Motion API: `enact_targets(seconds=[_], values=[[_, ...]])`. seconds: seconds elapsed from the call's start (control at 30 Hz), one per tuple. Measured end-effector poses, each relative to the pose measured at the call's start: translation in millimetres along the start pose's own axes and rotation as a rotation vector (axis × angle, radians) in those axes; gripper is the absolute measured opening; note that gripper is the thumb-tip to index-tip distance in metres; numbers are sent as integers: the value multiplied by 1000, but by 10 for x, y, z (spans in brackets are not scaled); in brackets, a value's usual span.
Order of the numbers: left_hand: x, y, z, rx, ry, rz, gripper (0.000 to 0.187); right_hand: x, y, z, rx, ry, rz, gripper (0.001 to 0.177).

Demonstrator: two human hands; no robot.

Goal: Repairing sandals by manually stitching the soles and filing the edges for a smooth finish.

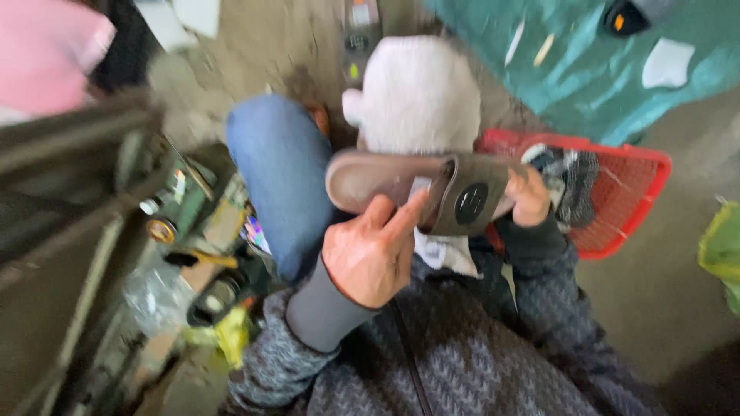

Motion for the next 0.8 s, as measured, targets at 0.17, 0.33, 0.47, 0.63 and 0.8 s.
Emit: enact_targets(seconds=[0.17, 0.33, 0.47, 0.63, 0.8], values=[[-55, -22, 116, 58, 219, 47, 41, -297, 327, -625, 449, 53, -237, 48], [329, 53, 503, -112, 354, 357, 46, 368, -327, 646, 293, 118, -123, 53], [229, 34, 557, -119, 464, 380, 45, 489, -271, 674, 217, 95, -105, 70], [168, 75, 646, -177, 482, 444, 44, 719, -305, 976, 248, 184, -146, 65], [123, 47, 670, -191, 438, 393, 44, 788, -312, 853, 214, 121, -123, 59]])
Point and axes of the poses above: each hand's wrist, its own y-axis away from the middle knuckle, its own x-axis out of the palm, z = x × y, the point moved 9 cm from there along -y, towards the middle knuckle, and after that the axes turned 12 degrees about z, right-handed, at the moved point
